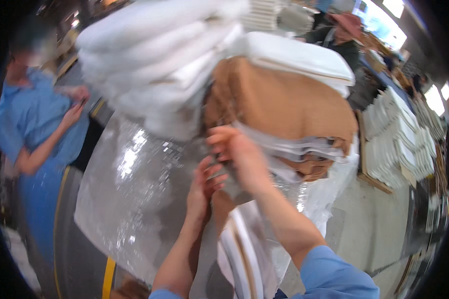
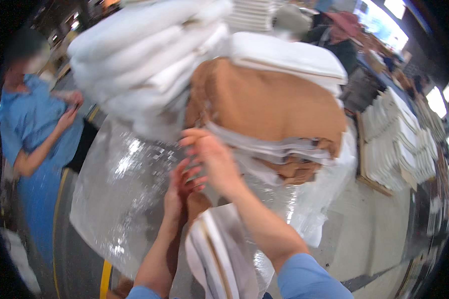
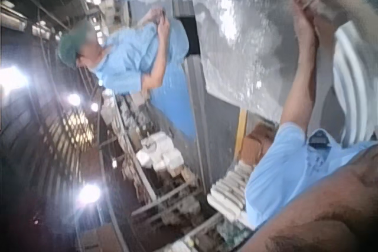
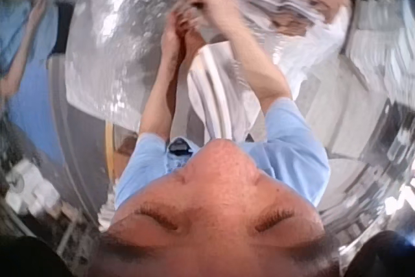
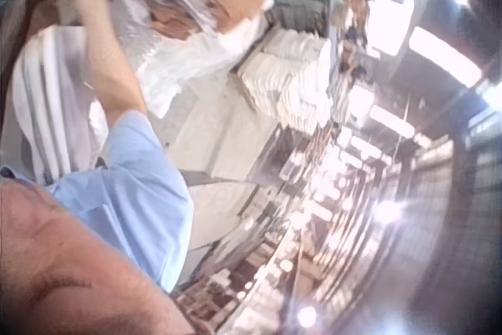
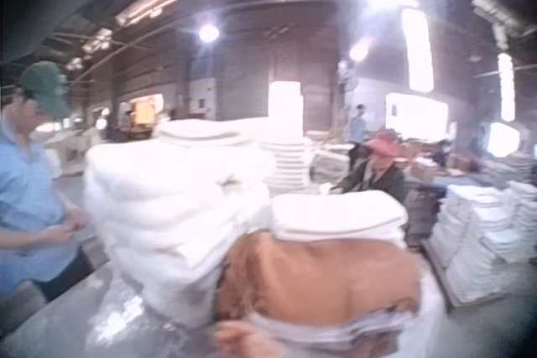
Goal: The person wraps brown cushion covers around white foam inserts at a worktable. They repeatedly pick up a foam insert, slide it into a brown cover, adjust the edges, and place the finished unit on a stack. The process is repeated continuously with other workers visible in the background.
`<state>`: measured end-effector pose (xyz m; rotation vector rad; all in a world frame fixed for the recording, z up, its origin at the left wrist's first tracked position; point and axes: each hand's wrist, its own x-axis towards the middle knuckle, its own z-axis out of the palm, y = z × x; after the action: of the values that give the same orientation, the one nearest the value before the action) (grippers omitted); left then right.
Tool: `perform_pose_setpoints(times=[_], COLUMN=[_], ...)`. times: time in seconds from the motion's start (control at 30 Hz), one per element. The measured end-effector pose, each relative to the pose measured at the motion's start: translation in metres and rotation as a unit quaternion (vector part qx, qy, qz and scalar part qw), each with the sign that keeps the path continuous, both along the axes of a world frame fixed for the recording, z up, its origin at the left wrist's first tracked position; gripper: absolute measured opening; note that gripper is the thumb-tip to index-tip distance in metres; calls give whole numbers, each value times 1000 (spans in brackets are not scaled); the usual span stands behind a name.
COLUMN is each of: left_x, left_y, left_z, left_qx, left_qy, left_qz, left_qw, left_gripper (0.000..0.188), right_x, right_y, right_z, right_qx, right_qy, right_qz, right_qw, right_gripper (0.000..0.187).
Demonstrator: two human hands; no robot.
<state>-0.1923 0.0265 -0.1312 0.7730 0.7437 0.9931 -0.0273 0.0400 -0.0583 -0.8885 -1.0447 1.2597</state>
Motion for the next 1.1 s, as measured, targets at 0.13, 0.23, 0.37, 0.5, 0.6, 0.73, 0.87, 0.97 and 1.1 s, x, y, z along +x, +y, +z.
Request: perform_pose_setpoints(times=[0.13, 0.23, 0.37, 0.5, 0.6, 0.73, 0.87, 0.97, 1.1], left_x=[3, -10, 24, 25, 25, 9, 5, -4, 13], left_y=[-2, -4, -14, -14, -12, 0, -1, 3, -18], left_z=[3, -5, 45, 54, 51, 12, 19, 8, 21], left_qx=[8, 14, 79, 75, 141, 155, 1, -6, -25], left_qy=[56, 108, 102, 162, 231, 146, 20, 99, -3], left_qz=[53, 57, 56, 36, 27, 34, 47, 4, 36], left_qw=[997, 992, 990, 983, 962, 976, 999, 995, 999], left_gripper=[79, 77, 74, 71, 69, 72, 79, 80, 83], right_x=[-49, -50, -42, -43, -39, -42, -21, -14, -39], right_y=[-3, -13, -25, -32, -33, -25, 4, 25, 0], right_z=[-8, 0, -4, -7, -6, -9, -21, -27, -34], right_qx=[9, 125, 170, 176, 173, 161, 42, -90, 28], right_qy=[-40, -133, -151, -118, -113, -150, -62, -27, -117], right_qz=[16, -36, -41, -67, -67, -39, 137, 124, 88], right_qw=[999, 983, 973, 975, 976, 975, 988, 988, 989], right_gripper=[69, 77, 81, 83, 83, 85, 78, 73, 81])
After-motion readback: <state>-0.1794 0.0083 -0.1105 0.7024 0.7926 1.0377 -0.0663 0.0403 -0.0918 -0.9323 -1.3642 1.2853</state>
